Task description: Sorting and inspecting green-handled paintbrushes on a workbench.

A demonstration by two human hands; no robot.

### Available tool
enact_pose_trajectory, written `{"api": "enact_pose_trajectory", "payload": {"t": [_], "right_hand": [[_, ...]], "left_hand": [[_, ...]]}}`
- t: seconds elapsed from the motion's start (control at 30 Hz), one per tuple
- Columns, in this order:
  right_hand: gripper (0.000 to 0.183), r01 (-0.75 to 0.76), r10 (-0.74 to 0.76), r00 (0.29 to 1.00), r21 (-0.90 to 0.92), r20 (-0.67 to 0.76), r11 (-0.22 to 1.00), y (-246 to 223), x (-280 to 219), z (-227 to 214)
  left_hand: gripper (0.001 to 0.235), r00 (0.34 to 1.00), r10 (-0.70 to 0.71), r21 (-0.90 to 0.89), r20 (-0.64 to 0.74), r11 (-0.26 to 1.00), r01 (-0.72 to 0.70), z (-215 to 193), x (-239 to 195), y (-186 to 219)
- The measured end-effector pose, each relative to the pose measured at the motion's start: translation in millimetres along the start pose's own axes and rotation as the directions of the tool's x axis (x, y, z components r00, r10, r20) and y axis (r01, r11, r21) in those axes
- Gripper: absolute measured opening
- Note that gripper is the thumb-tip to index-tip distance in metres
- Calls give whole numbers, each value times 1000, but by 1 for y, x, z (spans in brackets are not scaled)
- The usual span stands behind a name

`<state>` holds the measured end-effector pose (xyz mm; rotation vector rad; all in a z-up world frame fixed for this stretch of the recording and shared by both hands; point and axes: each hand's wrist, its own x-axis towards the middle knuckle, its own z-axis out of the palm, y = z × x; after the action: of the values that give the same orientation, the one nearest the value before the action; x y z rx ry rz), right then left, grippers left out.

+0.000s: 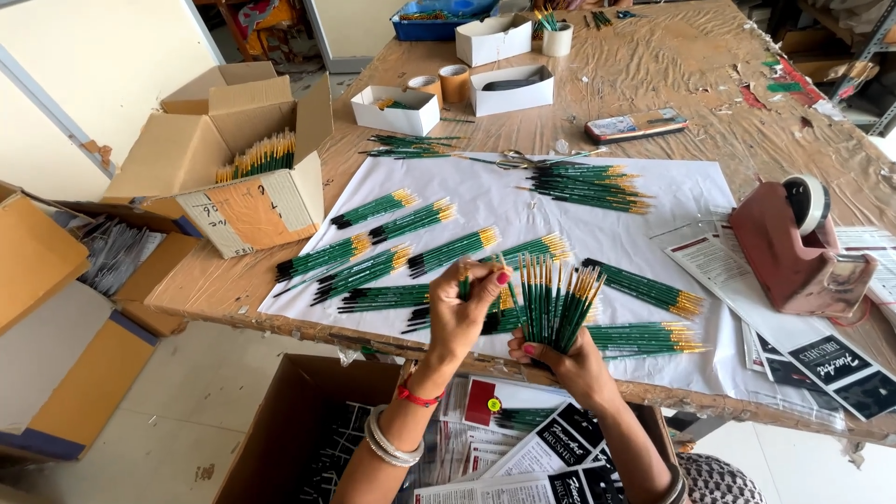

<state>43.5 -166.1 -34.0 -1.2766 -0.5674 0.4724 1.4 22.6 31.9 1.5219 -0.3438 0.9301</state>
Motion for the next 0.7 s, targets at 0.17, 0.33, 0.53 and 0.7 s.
{"api": "enact_pose_trajectory", "payload": {"t": [0.17, 0.33, 0.53, 0.7], "right_hand": [[19, -9, 8, 1000, -44, -24, 999, 1, -5, 3], [17, -126, 128, 991, 57, -32, 990, -10, -12, 6], [13, -18, 22, 997, -54, 70, 998, -22, -15, 9], [12, -32, 30, 992, 8, 125, 999, -16, -10, 3]], "left_hand": [[9, 978, 203, 63, -48, 978, -200, -13, 53, 66], [16, 862, 460, 448, 213, 738, -505, 4, 102, 59], [13, 685, 264, 579, 679, 381, -721, 32, 128, -52], [18, 873, 191, 408, 448, 826, -390, 78, 159, -68]]}}
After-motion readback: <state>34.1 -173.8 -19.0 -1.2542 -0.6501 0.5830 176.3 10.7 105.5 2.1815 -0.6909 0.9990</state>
